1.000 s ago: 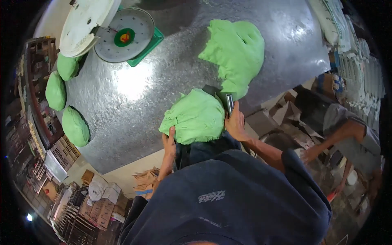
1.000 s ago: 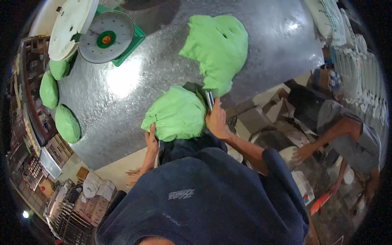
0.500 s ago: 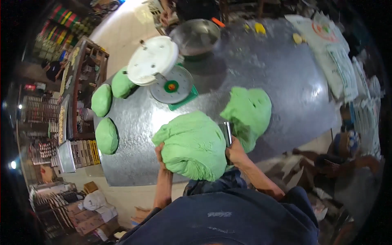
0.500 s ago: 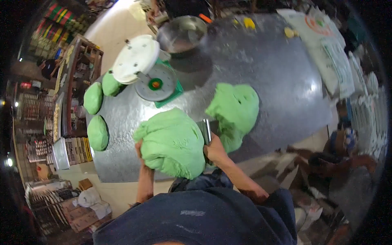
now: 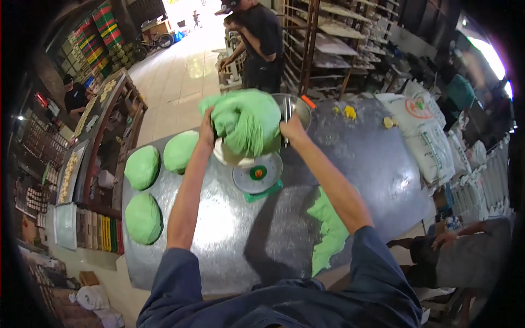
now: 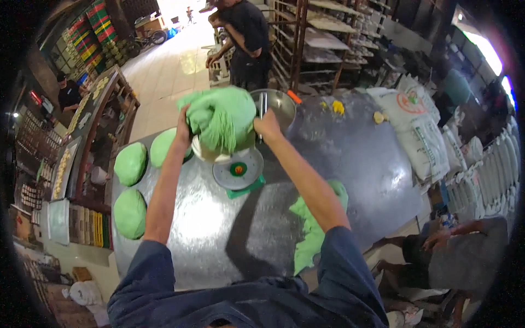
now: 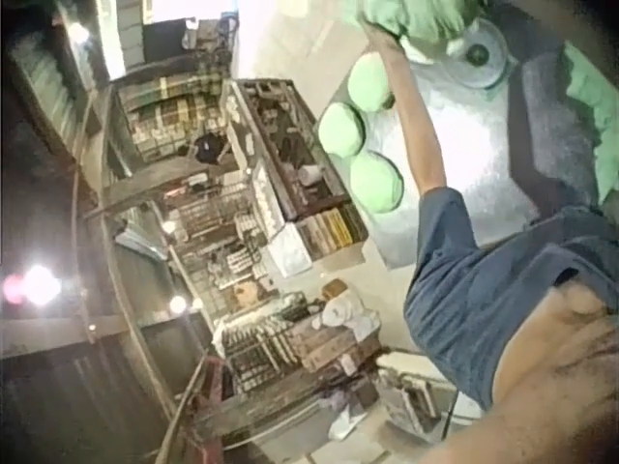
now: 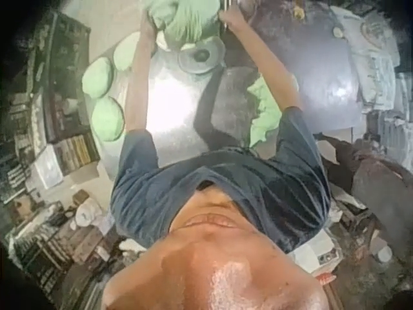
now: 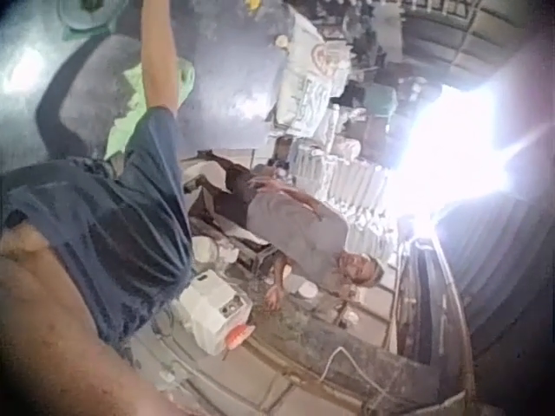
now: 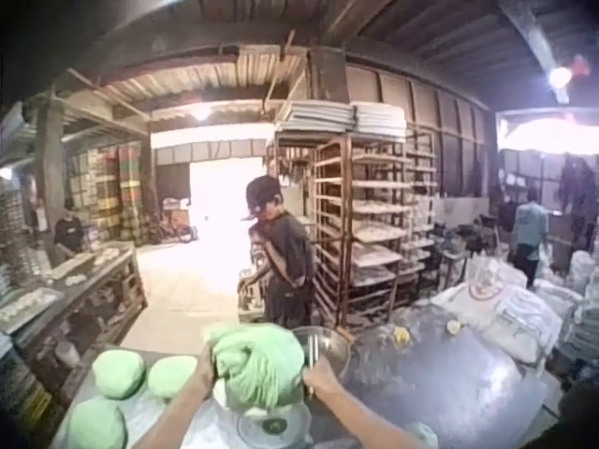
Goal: Dividing and weighing portions of green bread dough using a bench scraper and a scale.
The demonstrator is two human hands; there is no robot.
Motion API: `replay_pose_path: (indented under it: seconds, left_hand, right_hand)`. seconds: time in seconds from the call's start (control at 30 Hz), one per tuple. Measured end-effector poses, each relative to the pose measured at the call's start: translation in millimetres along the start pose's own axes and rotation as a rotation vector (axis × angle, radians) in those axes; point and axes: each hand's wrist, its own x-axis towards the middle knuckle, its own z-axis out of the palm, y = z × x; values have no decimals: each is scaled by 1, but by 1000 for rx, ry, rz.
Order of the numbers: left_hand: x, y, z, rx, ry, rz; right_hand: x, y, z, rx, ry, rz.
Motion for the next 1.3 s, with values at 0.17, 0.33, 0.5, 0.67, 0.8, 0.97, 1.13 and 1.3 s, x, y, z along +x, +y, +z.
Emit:
replay_pose_path:
  seconds: [0.17, 0.33, 0.5, 0.67, 0.8, 0.97, 1.13, 1.3]
  left_hand:
    - [-57, -16, -38, -152, 87, 18]
    - [-79, -34, -34, -180, 168, 35]
    - [-112, -29, -14, -281, 147, 101]
    - [-149, -48, 0, -213, 357, 298]
    - [-214, -75, 8, 79, 422, 241]
    - [-325, -219, 13, 434, 487, -29]
    - [-381, -332, 144, 1151, 117, -91]
    - [-387, -374, 151, 1121, 89, -44]
  right_hand:
    - [-61, -32, 16, 112, 149, 189]
    - [-121, -26, 6, 665, 330, 345]
    - [-220, 5, -43, 731, 564, 613]
    - [-298, 27, -133, 604, 615, 669]
    - [-328, 54, -204, 551, 609, 693]
    - [-345, 63, -274, 347, 460, 539]
    - [-374, 89, -286, -552, -297, 240]
    - [-379, 54, -230, -799, -779, 111]
